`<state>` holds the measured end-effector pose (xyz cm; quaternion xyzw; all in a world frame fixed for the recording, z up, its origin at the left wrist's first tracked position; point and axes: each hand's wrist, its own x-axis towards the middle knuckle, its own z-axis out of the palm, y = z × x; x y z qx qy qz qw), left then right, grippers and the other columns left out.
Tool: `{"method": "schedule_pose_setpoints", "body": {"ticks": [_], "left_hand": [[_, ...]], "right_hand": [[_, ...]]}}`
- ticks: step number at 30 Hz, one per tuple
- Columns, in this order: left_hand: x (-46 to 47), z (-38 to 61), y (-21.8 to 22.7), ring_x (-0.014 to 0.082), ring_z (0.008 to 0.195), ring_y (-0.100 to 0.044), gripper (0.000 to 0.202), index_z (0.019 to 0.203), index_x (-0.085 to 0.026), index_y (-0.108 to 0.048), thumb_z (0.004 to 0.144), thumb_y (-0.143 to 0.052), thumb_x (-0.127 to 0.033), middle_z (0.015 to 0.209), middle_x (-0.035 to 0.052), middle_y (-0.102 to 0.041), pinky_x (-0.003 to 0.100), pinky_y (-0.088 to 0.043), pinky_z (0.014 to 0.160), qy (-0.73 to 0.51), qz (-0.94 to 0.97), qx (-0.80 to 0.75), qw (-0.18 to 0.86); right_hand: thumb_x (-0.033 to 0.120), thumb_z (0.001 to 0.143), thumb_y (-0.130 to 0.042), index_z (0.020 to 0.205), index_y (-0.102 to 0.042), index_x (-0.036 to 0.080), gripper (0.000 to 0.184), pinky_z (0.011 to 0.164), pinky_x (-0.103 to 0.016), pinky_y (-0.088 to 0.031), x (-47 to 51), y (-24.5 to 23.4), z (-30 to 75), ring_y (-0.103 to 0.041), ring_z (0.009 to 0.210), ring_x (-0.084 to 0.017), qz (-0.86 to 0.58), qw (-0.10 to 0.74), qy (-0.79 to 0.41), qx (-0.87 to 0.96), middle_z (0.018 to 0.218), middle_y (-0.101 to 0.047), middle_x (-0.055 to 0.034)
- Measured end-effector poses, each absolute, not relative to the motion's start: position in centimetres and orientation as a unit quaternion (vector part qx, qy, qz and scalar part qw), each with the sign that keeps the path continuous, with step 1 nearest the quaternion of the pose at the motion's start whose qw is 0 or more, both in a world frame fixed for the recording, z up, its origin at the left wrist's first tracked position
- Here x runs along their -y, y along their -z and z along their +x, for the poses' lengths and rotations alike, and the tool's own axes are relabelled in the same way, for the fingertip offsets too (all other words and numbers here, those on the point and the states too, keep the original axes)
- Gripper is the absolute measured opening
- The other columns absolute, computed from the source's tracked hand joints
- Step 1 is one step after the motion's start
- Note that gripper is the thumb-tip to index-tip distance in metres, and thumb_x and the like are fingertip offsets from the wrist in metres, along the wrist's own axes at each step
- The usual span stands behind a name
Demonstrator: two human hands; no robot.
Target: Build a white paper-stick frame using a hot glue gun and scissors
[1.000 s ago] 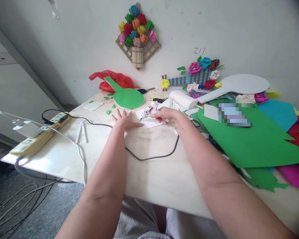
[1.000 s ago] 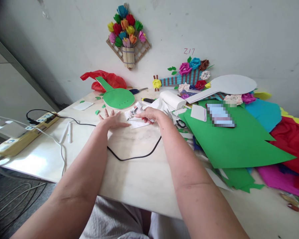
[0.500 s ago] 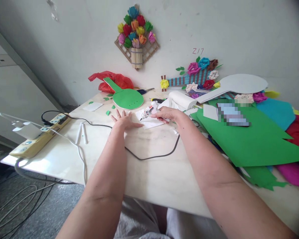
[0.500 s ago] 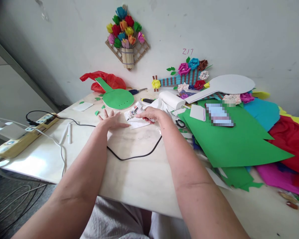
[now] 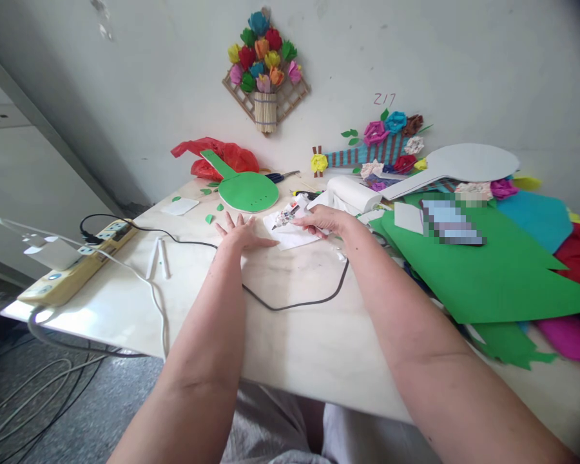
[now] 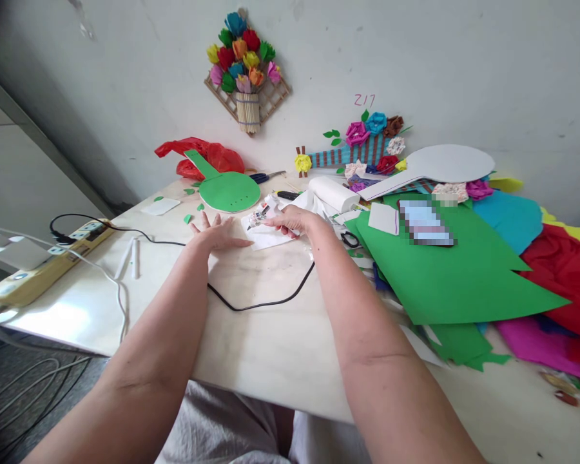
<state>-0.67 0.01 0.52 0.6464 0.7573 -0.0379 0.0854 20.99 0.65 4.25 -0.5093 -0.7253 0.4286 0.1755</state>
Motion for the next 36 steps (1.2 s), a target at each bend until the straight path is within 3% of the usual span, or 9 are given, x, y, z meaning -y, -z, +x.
{"method": "schedule_pose_setpoints", "body": {"ticks": [13, 25, 36], "left_hand": [[0.3, -0.5, -0.9, 0.0371, 0.126, 0.029, 0.115, 0.143, -0.028, -0.013, 0.047, -0.052, -0.078, 0.150, 0.0042, 0.005, 0.067, 0.009, 0.097, 0.036, 0.646, -0.757, 0.086], [0.1, -0.6, -0.6, 0.0374, 0.127, 0.028, 0.115, 0.144, -0.029, -0.012, 0.047, -0.051, -0.078, 0.151, 0.0043, 0.005, 0.068, 0.008, 0.097, 0.041, 0.647, -0.756, 0.086], [0.1, -0.6, -0.7, 0.0365, 0.127, 0.029, 0.114, 0.144, -0.029, -0.010, 0.049, -0.051, -0.077, 0.150, 0.0036, 0.006, 0.067, 0.008, 0.097, 0.046, 0.645, -0.758, 0.086]], "right_hand": [[0.044, 0.073, -0.065, 0.065, -0.052, 0.014, 0.034, 0.032, -0.020, -0.029, -1.4, -3.3, 21.1, -0.040, 0.034, -0.006, -0.508, 0.146, -0.449, 0.720, 0.049, -0.051, 0.0014], [0.044, 0.076, -0.063, 0.069, -0.050, 0.015, 0.033, 0.032, -0.018, -0.029, -0.8, -3.6, 20.4, -0.038, 0.033, -0.005, -0.523, 0.203, -0.435, 0.705, 0.046, -0.048, 0.0040], [0.044, 0.074, -0.064, 0.067, -0.053, 0.013, 0.033, 0.033, -0.020, -0.029, -1.0, -4.0, 21.1, -0.042, 0.035, -0.007, -0.522, 0.140, -0.440, 0.717, 0.050, -0.053, 0.0005]]}}
